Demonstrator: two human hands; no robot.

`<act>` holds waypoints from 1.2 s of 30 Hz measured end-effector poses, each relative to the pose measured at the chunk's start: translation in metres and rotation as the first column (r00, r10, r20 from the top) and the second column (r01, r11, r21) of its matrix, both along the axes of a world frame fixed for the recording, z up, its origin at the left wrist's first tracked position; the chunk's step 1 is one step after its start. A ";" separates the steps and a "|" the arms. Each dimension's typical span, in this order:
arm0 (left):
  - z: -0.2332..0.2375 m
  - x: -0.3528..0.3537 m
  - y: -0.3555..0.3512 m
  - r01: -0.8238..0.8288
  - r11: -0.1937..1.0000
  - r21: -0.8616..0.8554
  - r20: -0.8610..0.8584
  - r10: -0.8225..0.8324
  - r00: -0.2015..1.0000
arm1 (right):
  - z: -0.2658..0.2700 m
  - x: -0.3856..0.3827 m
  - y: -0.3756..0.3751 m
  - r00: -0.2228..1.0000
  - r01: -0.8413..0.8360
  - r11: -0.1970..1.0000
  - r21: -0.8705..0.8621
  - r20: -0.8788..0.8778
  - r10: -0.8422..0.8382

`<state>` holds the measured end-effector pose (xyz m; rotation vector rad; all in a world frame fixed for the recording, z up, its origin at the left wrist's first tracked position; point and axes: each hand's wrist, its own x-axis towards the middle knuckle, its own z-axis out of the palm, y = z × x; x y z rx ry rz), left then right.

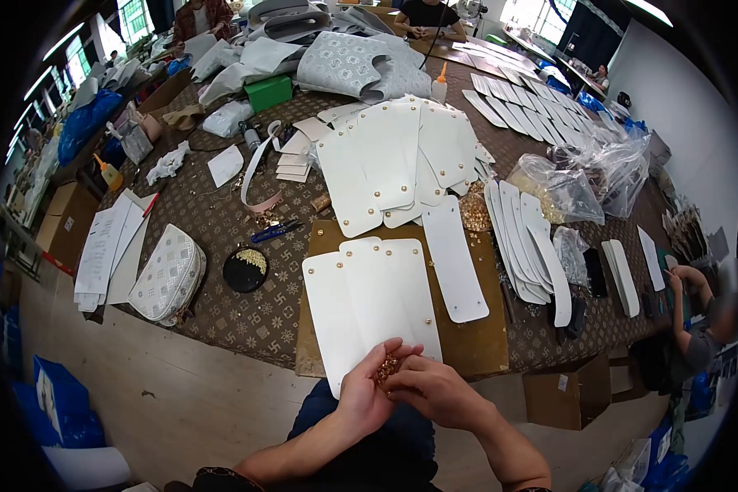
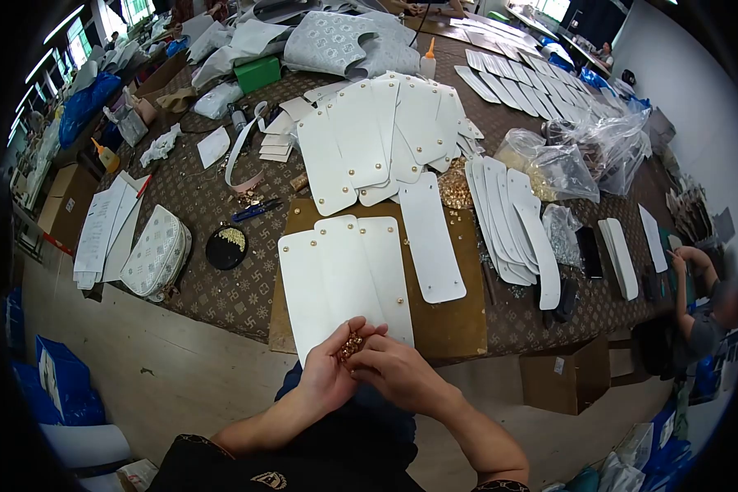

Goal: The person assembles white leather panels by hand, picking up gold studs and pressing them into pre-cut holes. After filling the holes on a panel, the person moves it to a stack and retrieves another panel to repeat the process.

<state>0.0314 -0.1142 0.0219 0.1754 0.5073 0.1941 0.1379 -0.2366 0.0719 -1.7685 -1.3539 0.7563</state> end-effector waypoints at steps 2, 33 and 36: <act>0.000 0.001 0.000 0.009 1.000 0.010 0.003 -0.009 1.000 | 0.001 0.001 -0.001 1.000 0.004 1.000 -0.003 -0.015 -0.004; -0.011 -0.014 0.047 -0.137 0.983 -0.124 0.079 0.147 0.986 | -0.037 0.021 -0.027 0.849 0.447 0.893 0.058 0.286 -0.444; -0.012 -0.016 0.051 -0.140 0.982 -0.131 0.114 0.155 0.981 | -0.041 0.021 -0.028 0.843 0.474 0.879 0.049 0.265 -0.469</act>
